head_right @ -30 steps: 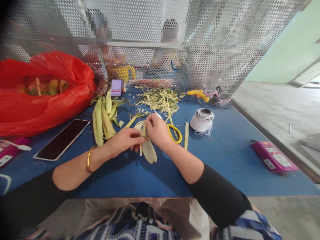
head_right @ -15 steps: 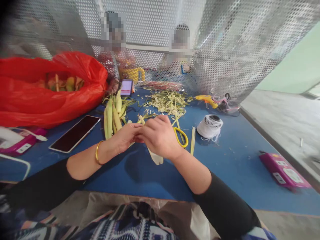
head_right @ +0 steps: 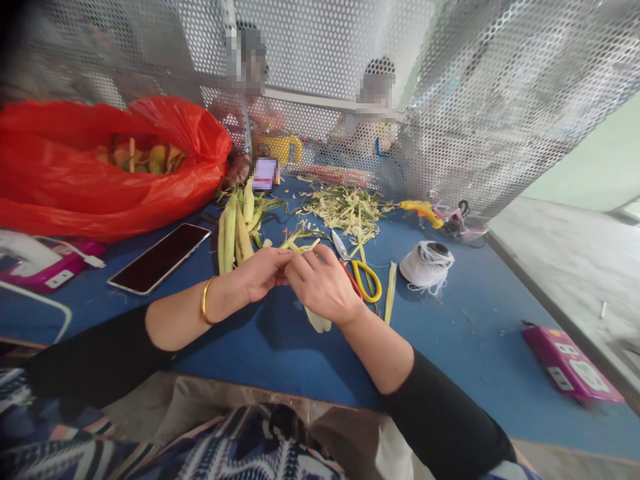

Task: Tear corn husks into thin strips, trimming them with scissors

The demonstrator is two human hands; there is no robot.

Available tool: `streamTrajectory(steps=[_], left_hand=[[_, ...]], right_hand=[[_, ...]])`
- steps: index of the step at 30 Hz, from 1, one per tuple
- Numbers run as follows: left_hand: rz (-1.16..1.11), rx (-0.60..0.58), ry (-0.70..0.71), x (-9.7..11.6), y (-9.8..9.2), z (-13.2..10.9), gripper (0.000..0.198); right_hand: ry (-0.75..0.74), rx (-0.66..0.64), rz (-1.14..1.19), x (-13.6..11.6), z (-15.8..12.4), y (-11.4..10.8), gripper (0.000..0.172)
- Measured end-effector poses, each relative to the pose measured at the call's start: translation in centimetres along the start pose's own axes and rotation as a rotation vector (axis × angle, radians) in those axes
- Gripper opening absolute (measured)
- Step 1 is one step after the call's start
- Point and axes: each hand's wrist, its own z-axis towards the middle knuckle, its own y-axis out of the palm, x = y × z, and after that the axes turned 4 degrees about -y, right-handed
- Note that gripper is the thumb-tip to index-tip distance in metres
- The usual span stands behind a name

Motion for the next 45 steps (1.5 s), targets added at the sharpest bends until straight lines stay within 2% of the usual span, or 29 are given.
streamTrajectory(steps=[3,9,14,17,19,22,25,27,32,38,45], left_hand=[[0.018,0.016,0.026,0.1,0.1,-0.1,0.025],[0.009,0.081,0.108,0.0,-0.1,0.4,0.026],[-0.064,0.199,0.166,0.9,-0.7,0.8,0.017],[-0.039,0.135,0.199,1.1,-0.8,0.6,0.016],[-0.014,0.088,0.193,0.8,-0.5,0.3,0.019],[0.016,0.029,0.201,0.3,-0.1,0.0,0.025],[0.044,-0.068,0.222,0.0,0.1,-0.2,0.022],[0.044,-0.091,0.218,-0.1,0.2,-0.2,0.014],[0.016,-0.034,0.188,-0.2,0.4,-0.2,0.011],[-0.011,0.059,0.180,-0.3,0.4,-0.2,0.028],[0.044,0.093,0.135,-0.3,0.4,-0.3,0.032]], right_hand=[[0.018,0.014,-0.012,0.1,0.0,-0.1,0.035],[-0.049,0.045,0.027,-0.4,0.2,-0.7,0.033],[-0.062,0.096,0.219,-1.8,0.7,-1.2,0.024],[0.140,0.151,0.251,-1.5,0.5,-1.4,0.020],[0.309,0.121,0.215,-1.0,0.2,-1.4,0.025],[0.510,-0.077,0.233,-1.0,0.0,-1.0,0.033],[0.723,-0.279,0.269,-1.5,0.0,-0.5,0.027],[0.813,-0.342,0.278,-1.7,0.1,-0.2,0.022],[0.741,-0.285,0.387,-1.6,0.1,0.1,0.023],[0.707,-0.186,0.507,-1.9,0.0,0.2,0.018],[0.691,-0.208,0.575,-2.3,0.0,0.3,0.016]])
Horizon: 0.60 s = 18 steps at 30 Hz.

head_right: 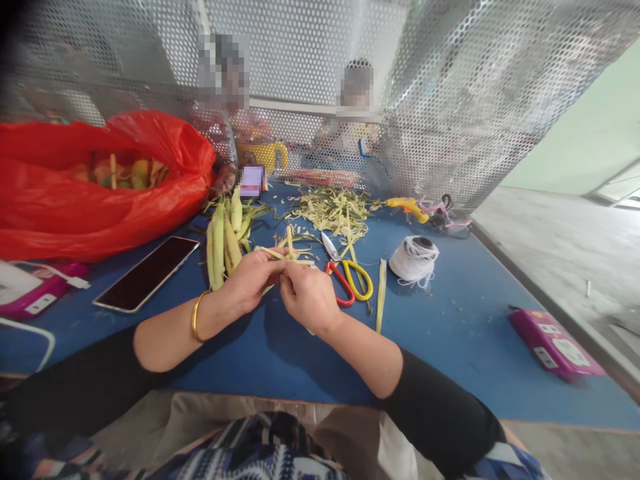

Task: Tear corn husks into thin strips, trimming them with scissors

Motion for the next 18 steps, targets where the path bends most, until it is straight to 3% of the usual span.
streamTrajectory(steps=[2,7,12,18], left_hand=[[0.013,-0.013,0.000,0.3,-0.2,0.1,0.027],[0.019,-0.008,0.021,1.1,-0.7,0.2,0.022],[0.062,-0.030,-0.028,1.2,-0.8,0.3,0.019],[0.111,-0.033,-0.028,1.0,-0.6,0.3,0.012]], right_hand=[[-0.008,0.000,-0.047,0.2,0.1,-0.5,0.017],[0.127,0.179,-0.109,1.4,0.9,-2.2,0.021],[0.267,-0.064,0.161,2.1,1.6,-2.5,0.023],[0.384,-0.099,0.424,1.8,1.8,-2.1,0.028]])
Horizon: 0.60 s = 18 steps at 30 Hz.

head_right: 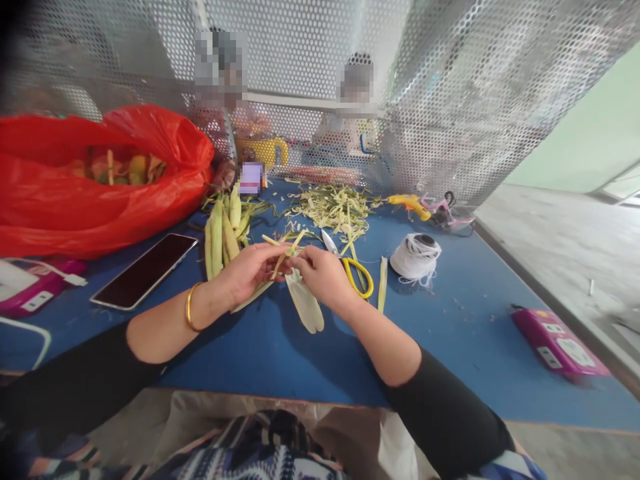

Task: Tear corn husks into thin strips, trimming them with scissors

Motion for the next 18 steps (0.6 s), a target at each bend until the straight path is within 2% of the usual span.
streamTrajectory(steps=[4,8,14,18], left_hand=[[0.120,0.012,0.087,-0.47,-0.19,0.11,0.023],[0.201,0.015,0.161,-0.61,-0.21,0.30,0.021],[0.160,0.037,0.178,-0.48,0.16,0.42,0.015],[0.149,0.036,0.155,-0.44,-0.16,0.67,0.013]], right_hand=[[0.002,-0.001,-0.014,0.03,-0.09,0.39,0.027],[-0.016,-0.015,-0.051,0.04,-0.13,0.50,0.024],[-0.111,-0.026,-0.102,-0.59,-0.31,-0.30,0.024],[-0.098,-0.042,-0.006,-0.52,-0.30,-0.40,0.023]])
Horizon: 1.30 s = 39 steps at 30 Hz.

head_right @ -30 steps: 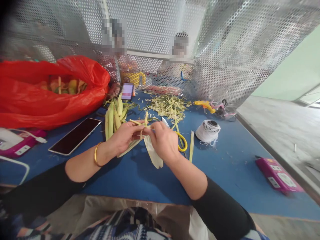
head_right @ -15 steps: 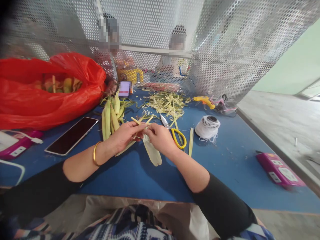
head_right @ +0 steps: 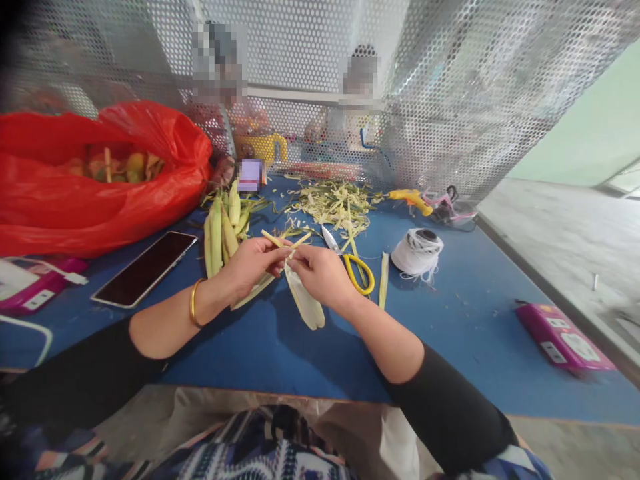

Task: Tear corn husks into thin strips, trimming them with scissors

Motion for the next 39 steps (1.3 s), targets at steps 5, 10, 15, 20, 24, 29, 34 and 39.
streamTrajectory(steps=[5,10,15,20,24,29,34,39], left_hand=[[-0.075,-0.077,-0.080,0.1,-0.6,0.3,0.019],[-0.047,-0.183,-0.127,-0.1,-0.3,-0.2,0.035],[0.134,-0.130,-0.028,-0.3,0.0,-0.7,0.031],[0.178,-0.219,-0.010,-0.1,-0.3,-0.6,0.027],[0.249,-0.255,-0.036,-0.1,-0.4,-0.7,0.028],[0.359,-0.319,-0.055,-0.2,0.1,-1.2,0.031],[0.280,-0.298,-0.036,-0.3,0.3,-1.2,0.041],[0.291,-0.377,-0.004,-0.3,0.3,-1.4,0.043]], right_hand=[[0.333,0.081,0.472,0.8,0.7,0.3,0.030],[0.396,0.219,0.789,1.0,1.1,0.5,0.032],[0.298,0.251,0.669,1.3,0.8,0.7,0.030],[0.198,0.283,0.475,1.9,0.8,0.1,0.023],[0.047,0.258,0.162,2.0,0.9,-0.7,0.020],[-0.012,0.151,0.104,1.3,0.7,-0.4,0.017],[0.067,0.150,0.268,1.3,0.5,0.4,0.024],[0.076,0.312,0.225,1.6,0.5,0.9,0.025]])
